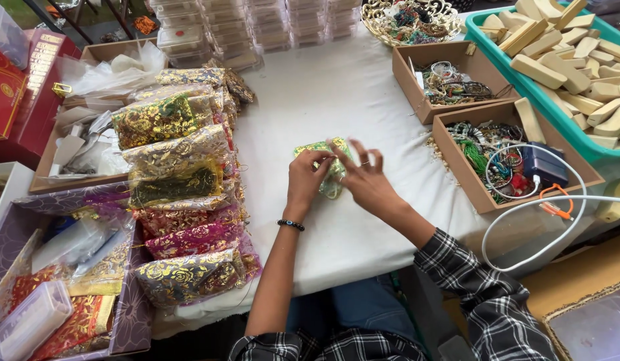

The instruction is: The person places various jewelry items, including necklaces and earrings, into small, patterned fabric pouches. They fold the pouches closed and place them into a stack on the table. The person also handles a small white packet and a gold-colored pouch during the process.

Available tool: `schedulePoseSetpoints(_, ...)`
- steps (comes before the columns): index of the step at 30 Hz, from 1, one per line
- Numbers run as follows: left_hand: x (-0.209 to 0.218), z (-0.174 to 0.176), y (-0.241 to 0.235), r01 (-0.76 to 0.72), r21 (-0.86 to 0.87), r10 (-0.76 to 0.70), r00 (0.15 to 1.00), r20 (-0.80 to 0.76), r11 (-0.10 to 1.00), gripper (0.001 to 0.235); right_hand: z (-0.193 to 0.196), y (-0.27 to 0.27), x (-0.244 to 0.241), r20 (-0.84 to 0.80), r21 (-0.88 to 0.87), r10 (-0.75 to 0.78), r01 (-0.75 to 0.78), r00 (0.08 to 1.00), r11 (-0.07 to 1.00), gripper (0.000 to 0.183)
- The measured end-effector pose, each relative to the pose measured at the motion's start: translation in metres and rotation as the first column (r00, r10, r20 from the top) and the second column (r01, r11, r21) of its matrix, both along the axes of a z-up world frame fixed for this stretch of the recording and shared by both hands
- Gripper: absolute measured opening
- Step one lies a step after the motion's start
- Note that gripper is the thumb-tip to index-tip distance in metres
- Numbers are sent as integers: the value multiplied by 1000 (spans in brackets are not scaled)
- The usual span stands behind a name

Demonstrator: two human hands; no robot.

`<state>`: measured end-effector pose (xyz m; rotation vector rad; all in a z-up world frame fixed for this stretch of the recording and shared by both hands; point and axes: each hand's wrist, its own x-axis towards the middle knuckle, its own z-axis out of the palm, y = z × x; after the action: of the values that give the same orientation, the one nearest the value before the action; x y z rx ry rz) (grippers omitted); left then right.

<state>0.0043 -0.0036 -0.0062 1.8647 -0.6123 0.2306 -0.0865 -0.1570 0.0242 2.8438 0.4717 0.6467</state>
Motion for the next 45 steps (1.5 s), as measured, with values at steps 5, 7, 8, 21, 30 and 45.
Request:
schedulePoseSetpoints(5, -7, 12, 1, 57, -2, -57, 998, 37, 998, 12, 5, -5, -11, 91, -73, -76, 83, 993, 994, 57)
schedulePoseSetpoints(7, -9, 7, 3, 88, 3, -88, 995, 54, 996, 12, 10, -10, -17, 18, -18, -70, 70, 997, 997, 65)
schedulePoseSetpoints(8, -9, 2, 5, 89, 72, -95, 992, 80, 993, 11, 9, -18, -18, -54, 80, -17, 21, 998, 997, 62)
schedulePoseSetpoints(21, -33, -1, -13, -3, 421, -80, 980, 181, 907, 7, 26, -287, 20, -260, 337, -708, 749, 656, 570, 21)
schedulePoseSetpoints(30, -33, 0, -13, 17, 442, -80, 989, 124, 897, 8, 16, -277, 21, -205, 421, -608, 630, 767, 653, 20)
schedulePoseSetpoints(45, -6, -8, 9, 135, 207, -156, 984, 88, 969, 16, 192, -199, -28, 160, 891, -285, -14, 945, 454, 8)
